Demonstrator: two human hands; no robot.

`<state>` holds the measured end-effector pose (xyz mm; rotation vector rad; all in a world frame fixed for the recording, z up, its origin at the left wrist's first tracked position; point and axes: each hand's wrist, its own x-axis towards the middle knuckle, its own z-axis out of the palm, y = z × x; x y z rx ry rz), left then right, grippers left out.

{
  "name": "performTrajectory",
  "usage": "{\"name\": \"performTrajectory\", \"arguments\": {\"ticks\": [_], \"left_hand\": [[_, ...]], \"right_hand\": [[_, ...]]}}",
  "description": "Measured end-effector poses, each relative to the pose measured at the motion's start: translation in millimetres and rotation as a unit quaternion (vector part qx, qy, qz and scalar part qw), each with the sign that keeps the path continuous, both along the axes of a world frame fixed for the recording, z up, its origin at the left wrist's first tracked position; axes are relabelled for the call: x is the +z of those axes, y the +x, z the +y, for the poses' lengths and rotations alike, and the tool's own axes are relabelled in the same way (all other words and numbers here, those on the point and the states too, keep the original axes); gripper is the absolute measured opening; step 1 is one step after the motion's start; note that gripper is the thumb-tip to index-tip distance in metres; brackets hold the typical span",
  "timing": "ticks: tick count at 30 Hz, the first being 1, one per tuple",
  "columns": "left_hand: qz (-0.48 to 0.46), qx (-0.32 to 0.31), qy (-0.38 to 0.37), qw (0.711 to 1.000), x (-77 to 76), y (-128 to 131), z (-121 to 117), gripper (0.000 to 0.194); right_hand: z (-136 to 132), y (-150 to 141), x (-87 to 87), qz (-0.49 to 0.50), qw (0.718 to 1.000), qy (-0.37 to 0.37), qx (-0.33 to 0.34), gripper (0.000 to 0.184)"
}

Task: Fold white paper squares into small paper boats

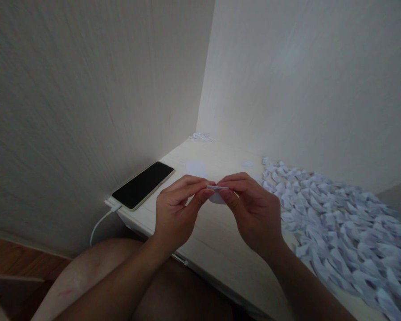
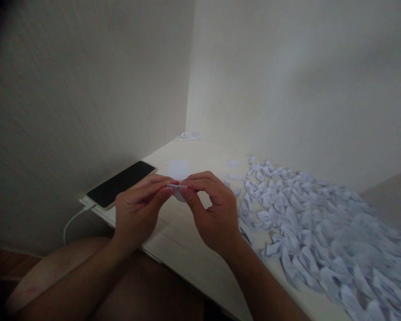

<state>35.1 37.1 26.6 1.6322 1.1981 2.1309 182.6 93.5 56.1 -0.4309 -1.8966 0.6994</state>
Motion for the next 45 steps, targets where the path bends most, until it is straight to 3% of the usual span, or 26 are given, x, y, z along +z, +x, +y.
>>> {"name": "performTrajectory", "arguments": {"ticks": [10, 17, 21, 26, 38, 45], "left_hand": [[-0.006, 0.008, 0.008, 1.000, -0.4, 1, -1, 0.015], [-0.040, -0.028, 0.018, 0.999, 0.1, 4, -1, 0.015], [0.055, -0.024, 0.047, 0.997, -0.1, -5, 0, 0.018], [0.187, 0.059, 0.080, 0.977, 4.9, -16, -2, 0.017], [0.277, 0.157, 0.054, 0.947, 0.9, -14, 1, 0.006], [0.273, 0.117, 0.031, 0.954, -2.6, -17, 4, 0.006]], "right_hand": [[-2, -1, 2.3, -0.002, 1.000, 0.015, -0.020, 0.012], [-2, 1, 1.2, 0.004, 1.000, 0.026, -0.014, 0.015], [-1, 2, 2.0, -0.011, 0.999, 0.031, -0.013, 0.012], [-1, 3, 4.8, -0.041, 0.992, 0.104, -0.066, 0.011], [0, 4, -4.2, -0.098, 0.961, 0.236, -0.109, 0.016], [6, 5, -4.9, -0.123, 0.952, 0.257, -0.108, 0.014]]}}
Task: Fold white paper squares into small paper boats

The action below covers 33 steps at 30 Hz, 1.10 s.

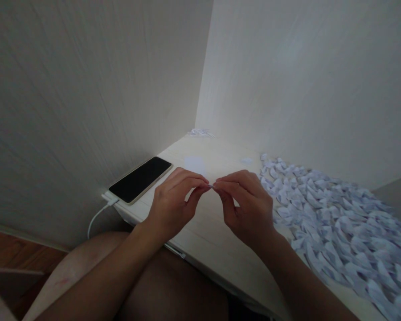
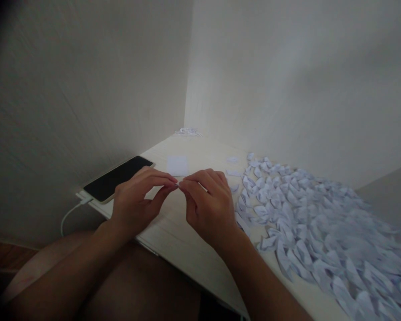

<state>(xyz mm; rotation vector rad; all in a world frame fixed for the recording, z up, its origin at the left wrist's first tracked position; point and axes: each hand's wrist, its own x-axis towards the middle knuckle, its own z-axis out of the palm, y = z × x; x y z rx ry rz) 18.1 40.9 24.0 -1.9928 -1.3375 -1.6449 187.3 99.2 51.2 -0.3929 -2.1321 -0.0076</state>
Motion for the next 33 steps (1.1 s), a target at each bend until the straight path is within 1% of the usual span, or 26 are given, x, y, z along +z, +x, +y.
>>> {"name": "performTrajectory", "arguments": {"ticks": [3, 7, 10, 12, 14, 17, 20, 22, 26, 30, 33], "left_hand": [[-0.042, -0.007, -0.015, 0.999, -0.6, -1, -2, 0.004], [-0.108, -0.007, -0.043, 0.993, -1.3, -3, -4, 0.016], [-0.166, -0.056, -0.076, 0.982, -1.9, -2, -3, 0.021], [-0.222, -0.104, -0.090, 0.965, -1.9, 1, -2, 0.025], [-0.294, -0.140, -0.098, 0.940, -1.3, 6, -1, 0.029], [-0.389, -0.167, -0.108, 0.900, 0.0, 14, 1, 0.029], [-0.447, -0.192, -0.104, 0.867, 0.6, 17, 1, 0.033], [-0.467, -0.199, -0.108, 0.855, 0.5, 17, 1, 0.036], [-0.478, -0.202, -0.131, 0.845, -1.7, 14, 1, 0.031], [-0.497, -0.246, -0.147, 0.819, -6.4, 13, 4, 0.035], [-0.513, -0.244, -0.150, 0.809, -7.1, 14, 5, 0.030]], "right_hand": [[0, 0, 2.1, 0.004, 1.000, -0.024, 0.005, 0.014], [-1, 0, 3.2, 0.010, 0.998, -0.065, 0.014, 0.014], [-1, -1, 3.1, 0.011, 0.995, -0.101, 0.021, 0.014], [-2, -1, 3.8, 0.024, 0.991, -0.128, 0.026, 0.014], [-2, -2, 4.9, 0.044, 0.987, -0.152, 0.032, 0.015], [-1, -2, 5.9, 0.066, 0.981, -0.180, 0.039, 0.013], [1, -3, 4.4, 0.076, 0.974, -0.208, 0.051, 0.012], [2, -3, 2.4, 0.079, 0.969, -0.225, 0.059, 0.012], [3, -3, -0.5, 0.078, 0.959, -0.265, 0.070, 0.012], [4, -2, -1.5, 0.079, 0.944, -0.315, 0.056, 0.012], [5, -2, -3.0, 0.082, 0.934, -0.346, 0.046, 0.015]]}}
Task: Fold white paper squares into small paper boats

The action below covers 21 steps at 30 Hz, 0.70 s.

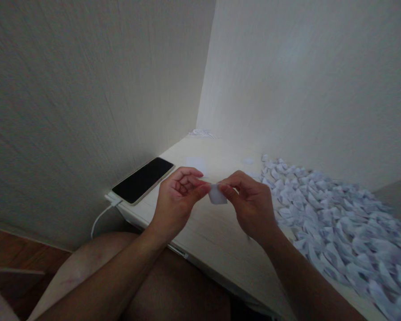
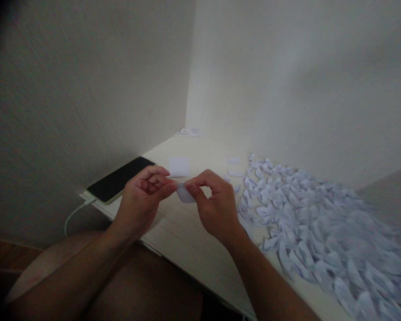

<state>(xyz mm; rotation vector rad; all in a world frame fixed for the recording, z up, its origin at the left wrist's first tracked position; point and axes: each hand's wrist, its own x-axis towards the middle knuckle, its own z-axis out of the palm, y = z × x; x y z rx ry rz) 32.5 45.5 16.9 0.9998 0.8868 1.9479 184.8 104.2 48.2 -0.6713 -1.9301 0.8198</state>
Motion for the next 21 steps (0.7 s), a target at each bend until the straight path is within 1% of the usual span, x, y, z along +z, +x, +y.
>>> {"name": "performTrajectory", "arguments": {"ticks": [2, 5, 10, 13, 17, 21], "left_hand": [[-0.002, 0.012, -0.010, 1.000, 2.0, 2.1, -0.7, 0.027], [0.019, 0.022, -0.025, 0.999, 6.0, 5.4, -2.4, 0.027], [0.046, 0.047, -0.039, 0.997, 7.2, 6.4, -2.8, 0.035], [0.059, 0.035, -0.056, 0.996, 5.9, 5.9, -2.6, 0.038], [0.078, 0.041, -0.068, 0.994, 5.1, 6.1, -3.1, 0.028], [0.094, 0.011, -0.081, 0.992, 3.8, 5.4, -2.4, 0.032]], "right_hand": [[0.3, -0.6, -1.3, 0.006, 1.000, -0.020, 0.001, 0.015], [-0.1, -1.8, -2.6, 0.017, 0.999, -0.048, 0.003, 0.015], [-1.8, -3.3, -3.4, 0.031, 0.996, -0.084, 0.001, 0.017], [-2.2, -4.0, -4.3, 0.036, 0.995, -0.092, -0.016, 0.016], [-1.9, -5.2, -5.8, 0.045, 0.993, -0.110, -0.017, 0.016], [-2.0, -5.9, -5.8, 0.054, 0.990, -0.124, -0.026, 0.014]]}}
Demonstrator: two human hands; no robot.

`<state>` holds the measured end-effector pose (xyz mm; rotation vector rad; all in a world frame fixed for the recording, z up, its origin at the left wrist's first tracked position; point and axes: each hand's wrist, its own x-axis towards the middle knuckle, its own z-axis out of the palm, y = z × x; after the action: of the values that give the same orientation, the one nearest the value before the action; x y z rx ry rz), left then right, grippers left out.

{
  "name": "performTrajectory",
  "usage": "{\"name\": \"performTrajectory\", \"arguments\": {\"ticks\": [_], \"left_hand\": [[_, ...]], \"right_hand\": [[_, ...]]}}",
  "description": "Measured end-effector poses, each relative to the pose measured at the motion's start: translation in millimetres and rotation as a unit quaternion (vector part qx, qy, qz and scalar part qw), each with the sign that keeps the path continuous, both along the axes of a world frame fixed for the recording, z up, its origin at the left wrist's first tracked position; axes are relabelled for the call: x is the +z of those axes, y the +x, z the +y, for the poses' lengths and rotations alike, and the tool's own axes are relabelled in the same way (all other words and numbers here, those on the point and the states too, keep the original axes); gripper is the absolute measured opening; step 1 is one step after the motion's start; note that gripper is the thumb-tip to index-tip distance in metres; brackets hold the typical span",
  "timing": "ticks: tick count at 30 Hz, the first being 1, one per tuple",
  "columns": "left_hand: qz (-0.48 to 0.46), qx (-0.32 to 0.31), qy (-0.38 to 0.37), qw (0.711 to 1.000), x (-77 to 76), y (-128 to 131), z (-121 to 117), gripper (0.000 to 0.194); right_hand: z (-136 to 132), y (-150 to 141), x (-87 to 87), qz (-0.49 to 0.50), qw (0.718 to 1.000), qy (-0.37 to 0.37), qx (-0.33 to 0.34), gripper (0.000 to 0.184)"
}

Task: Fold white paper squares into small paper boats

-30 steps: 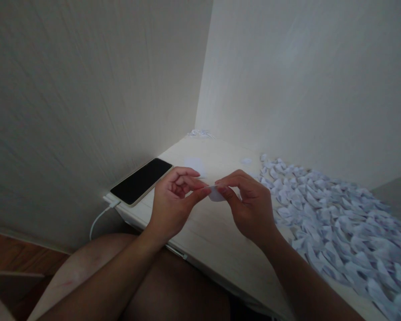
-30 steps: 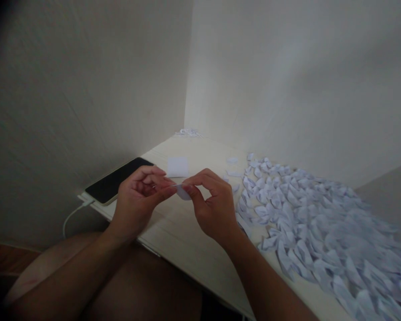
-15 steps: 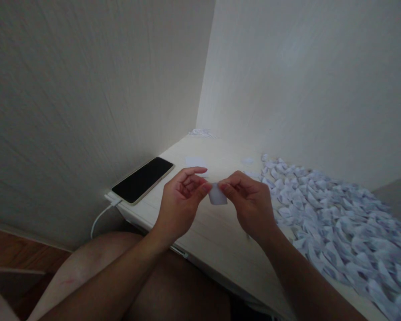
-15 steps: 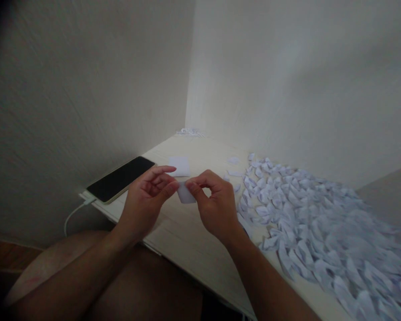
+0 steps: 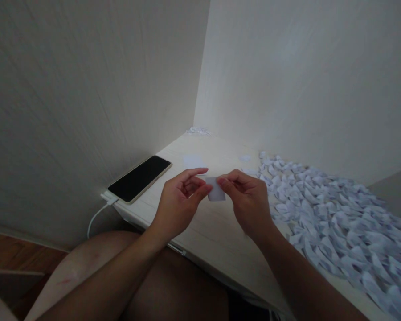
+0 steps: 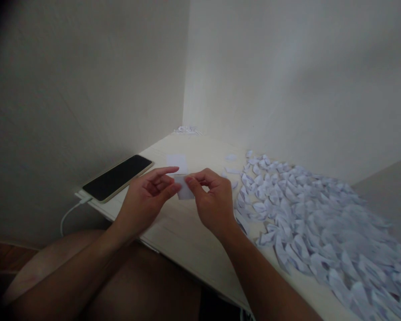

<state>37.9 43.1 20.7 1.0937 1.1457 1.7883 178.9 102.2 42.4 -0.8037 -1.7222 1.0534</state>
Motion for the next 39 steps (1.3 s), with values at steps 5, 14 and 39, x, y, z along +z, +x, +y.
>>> {"name": "performTrajectory", "arguments": {"ticks": [5, 14, 39], "left_hand": [[0.010, -0.006, -0.004, 1.000, -2.1, -1, 1, 0.040], [0.111, -0.008, 0.009, 0.994, -10.6, 0, 1, 0.052], [0.076, -0.078, 0.051, 0.993, -4.2, -5, -7, 0.046]], "right_hand": [[0, -1, 1.0, 0.001, 1.000, -0.017, -0.008, 0.014], [2, -1, -1.2, -0.010, 0.999, -0.028, -0.024, 0.013], [6, 3, 6.2, 0.102, 0.955, -0.208, 0.183, 0.031]]}}
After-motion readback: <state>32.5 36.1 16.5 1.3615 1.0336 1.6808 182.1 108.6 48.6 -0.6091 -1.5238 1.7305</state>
